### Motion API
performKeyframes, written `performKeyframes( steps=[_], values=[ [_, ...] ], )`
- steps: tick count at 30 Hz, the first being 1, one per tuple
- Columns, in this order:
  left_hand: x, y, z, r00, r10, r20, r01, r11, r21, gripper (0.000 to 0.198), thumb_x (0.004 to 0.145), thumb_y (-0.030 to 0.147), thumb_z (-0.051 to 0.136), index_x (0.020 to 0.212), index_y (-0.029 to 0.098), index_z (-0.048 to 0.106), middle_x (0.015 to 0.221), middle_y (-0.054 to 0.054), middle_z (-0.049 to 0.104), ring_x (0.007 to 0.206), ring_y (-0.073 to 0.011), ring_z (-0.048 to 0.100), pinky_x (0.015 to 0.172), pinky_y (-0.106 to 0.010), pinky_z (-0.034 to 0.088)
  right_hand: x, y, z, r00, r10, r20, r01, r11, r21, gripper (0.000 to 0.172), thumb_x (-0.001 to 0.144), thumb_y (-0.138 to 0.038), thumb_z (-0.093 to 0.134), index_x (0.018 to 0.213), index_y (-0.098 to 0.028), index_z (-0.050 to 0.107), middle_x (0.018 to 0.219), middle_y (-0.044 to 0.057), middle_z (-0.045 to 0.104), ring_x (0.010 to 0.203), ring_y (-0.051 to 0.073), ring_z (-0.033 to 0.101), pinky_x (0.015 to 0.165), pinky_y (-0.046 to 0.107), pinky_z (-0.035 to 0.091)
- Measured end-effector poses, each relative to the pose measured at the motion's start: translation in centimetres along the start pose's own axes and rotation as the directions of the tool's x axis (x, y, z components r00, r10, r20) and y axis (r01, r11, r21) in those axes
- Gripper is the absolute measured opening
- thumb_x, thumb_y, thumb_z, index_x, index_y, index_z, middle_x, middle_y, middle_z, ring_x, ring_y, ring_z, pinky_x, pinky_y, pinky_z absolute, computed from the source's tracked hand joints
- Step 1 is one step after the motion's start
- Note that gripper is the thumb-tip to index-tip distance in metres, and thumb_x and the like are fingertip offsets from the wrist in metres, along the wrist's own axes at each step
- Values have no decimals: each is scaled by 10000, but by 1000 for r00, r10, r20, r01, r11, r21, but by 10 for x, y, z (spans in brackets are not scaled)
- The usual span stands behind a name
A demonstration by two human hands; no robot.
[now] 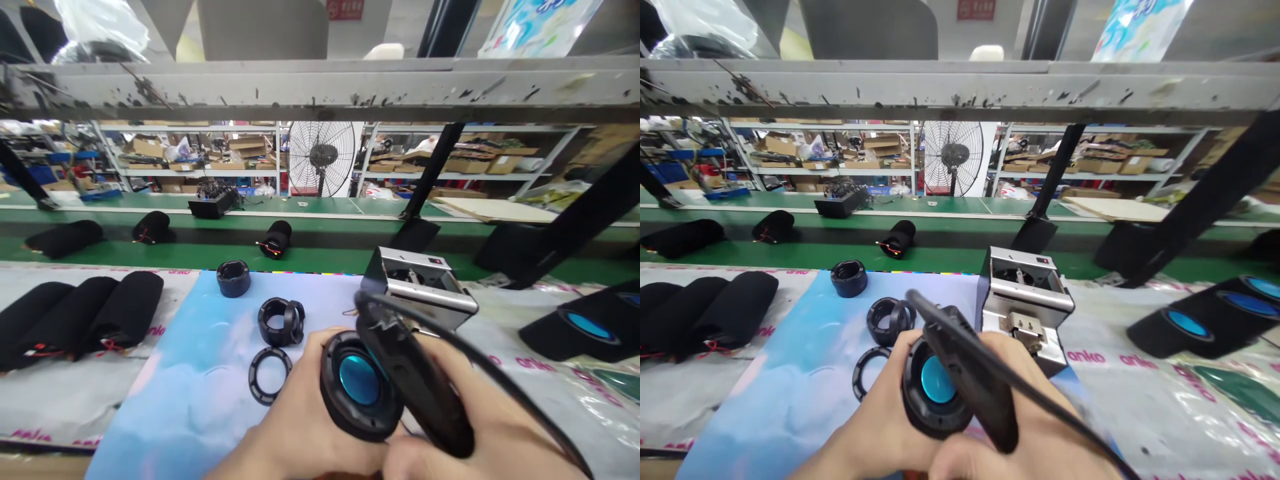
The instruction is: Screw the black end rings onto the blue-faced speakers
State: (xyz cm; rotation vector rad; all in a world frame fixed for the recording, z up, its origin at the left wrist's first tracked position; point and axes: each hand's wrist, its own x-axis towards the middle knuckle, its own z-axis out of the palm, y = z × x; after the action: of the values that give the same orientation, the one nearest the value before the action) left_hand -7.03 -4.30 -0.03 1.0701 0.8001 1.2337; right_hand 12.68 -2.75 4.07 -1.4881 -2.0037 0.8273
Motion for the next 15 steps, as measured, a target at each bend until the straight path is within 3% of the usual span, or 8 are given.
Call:
performKeyframes(
  steps=[3, 5, 8, 11, 15],
  values=[
    [-2, -3, -2, 996, -71, -61, 77, 992, 98, 1015, 377, -22, 989, 1265, 255, 583, 1258, -72, 789, 1151, -367, 747, 999, -432, 591, 5, -12, -9, 997, 71, 17, -72, 982, 175, 746, 536, -229, 748, 1268, -372, 763, 1002, -2, 838, 897, 318, 815, 687, 313, 678],
    [-3, -5, -3, 996, -59, -65, 66, 992, 107, 1044, 386, -5, 990, 1302, 254, 563, 1347, -93, 753, 1261, -394, 705, 1109, -472, 531, 5, -21, -10, 986, 160, 47, -167, 953, 252, 766, 544, -256, 763, 1305, -340, 760, 1031, -4, 844, 844, 281, 803, 678, 290, 663],
    [-5, -7, -4, 999, -31, -22, 33, 996, 77, 1008, 457, 38, 999, 1329, 268, 549, 1369, -87, 742, 1282, -380, 693, 1132, -487, 501, 3, -26, -7, 966, 255, 41, -257, 938, 232, 764, 580, -308, 787, 1343, -329, 761, 987, -1, 846, 783, 255, 790, 637, 271, 640],
    [-6, -9, -4, 1000, -10, 18, 10, 1000, 30, 1035, 473, 54, 1032, 1352, 285, 537, 1380, -77, 754, 1290, -360, 696, 1143, -482, 492, 3, -20, -6, 980, 184, 70, -192, 973, 130, 757, 637, -329, 801, 1391, -361, 744, 1154, -5, 845, 983, 266, 819, 743, 261, 668],
    [-7, -14, -5, 1000, 0, 28, 1, 999, -39, 1094, 465, 33, 1045, 1377, 292, 498, 1431, -85, 736, 1367, -371, 682, 1218, -505, 460, 6, -10, -10, 993, -32, 115, 32, 999, 2, 733, 714, -320, 765, 1446, -325, 718, 1367, 11, 796, 1178, 290, 793, 886, 282, 677]
  ],
)
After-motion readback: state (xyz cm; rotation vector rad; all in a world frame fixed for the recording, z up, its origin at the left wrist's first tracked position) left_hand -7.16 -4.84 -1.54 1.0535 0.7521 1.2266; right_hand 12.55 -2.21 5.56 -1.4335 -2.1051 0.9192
